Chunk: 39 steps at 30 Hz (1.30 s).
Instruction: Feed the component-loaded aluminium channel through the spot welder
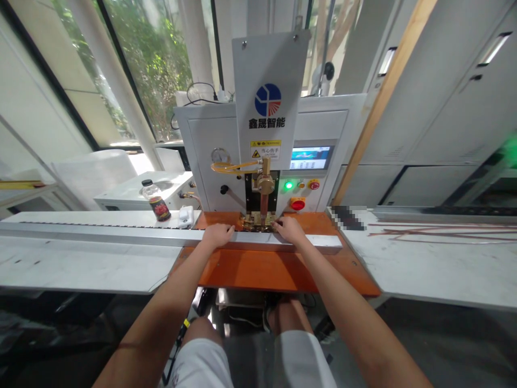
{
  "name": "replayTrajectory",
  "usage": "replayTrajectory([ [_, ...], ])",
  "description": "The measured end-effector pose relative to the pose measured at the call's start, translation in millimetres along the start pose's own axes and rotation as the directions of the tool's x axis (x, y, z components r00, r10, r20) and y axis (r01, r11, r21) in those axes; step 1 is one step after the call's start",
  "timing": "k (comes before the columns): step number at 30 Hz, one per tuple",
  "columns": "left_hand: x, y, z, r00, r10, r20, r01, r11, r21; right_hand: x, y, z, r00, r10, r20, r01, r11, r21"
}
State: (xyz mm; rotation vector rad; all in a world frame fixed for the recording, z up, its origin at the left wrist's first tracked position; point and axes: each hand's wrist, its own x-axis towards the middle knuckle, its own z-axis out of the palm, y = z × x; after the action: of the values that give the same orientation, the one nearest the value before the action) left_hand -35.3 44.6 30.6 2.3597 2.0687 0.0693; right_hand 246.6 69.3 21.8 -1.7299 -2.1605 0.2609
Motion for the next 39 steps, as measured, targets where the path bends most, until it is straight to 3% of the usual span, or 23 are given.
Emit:
replayTrajectory([
  [8, 0.0, 1.2, -4.0, 1.0, 0.013, 0.004, -0.013, 1.0, 0.006, 0.6, -0.7, -1.1, 1.0, -0.012, -0.027, 0.013, 0.999, 0.044],
  [17, 4.4, -0.4, -0.4, 1.0, 0.008, 0.017, -0.008, 1.0, 0.007, 2.6, -6.7, -8.7, 0.997, -0.073, 0.031, 0.074, 0.997, -0.026],
  [27, 6.0, -0.8, 2.3, 0.999, -0.029, 0.042, 0.028, 0.999, 0.017, 0.8, 0.8, -6.6, 0.993, -0.114, -0.018, 0.115, 0.989, 0.092],
  [39, 3.7, 0.7, 1.0, 0.999, 0.006, 0.033, -0.006, 1.0, 0.015, -0.1, -1.4, -7.0, 1.0, -0.029, 0.008, 0.029, 0.997, 0.069],
])
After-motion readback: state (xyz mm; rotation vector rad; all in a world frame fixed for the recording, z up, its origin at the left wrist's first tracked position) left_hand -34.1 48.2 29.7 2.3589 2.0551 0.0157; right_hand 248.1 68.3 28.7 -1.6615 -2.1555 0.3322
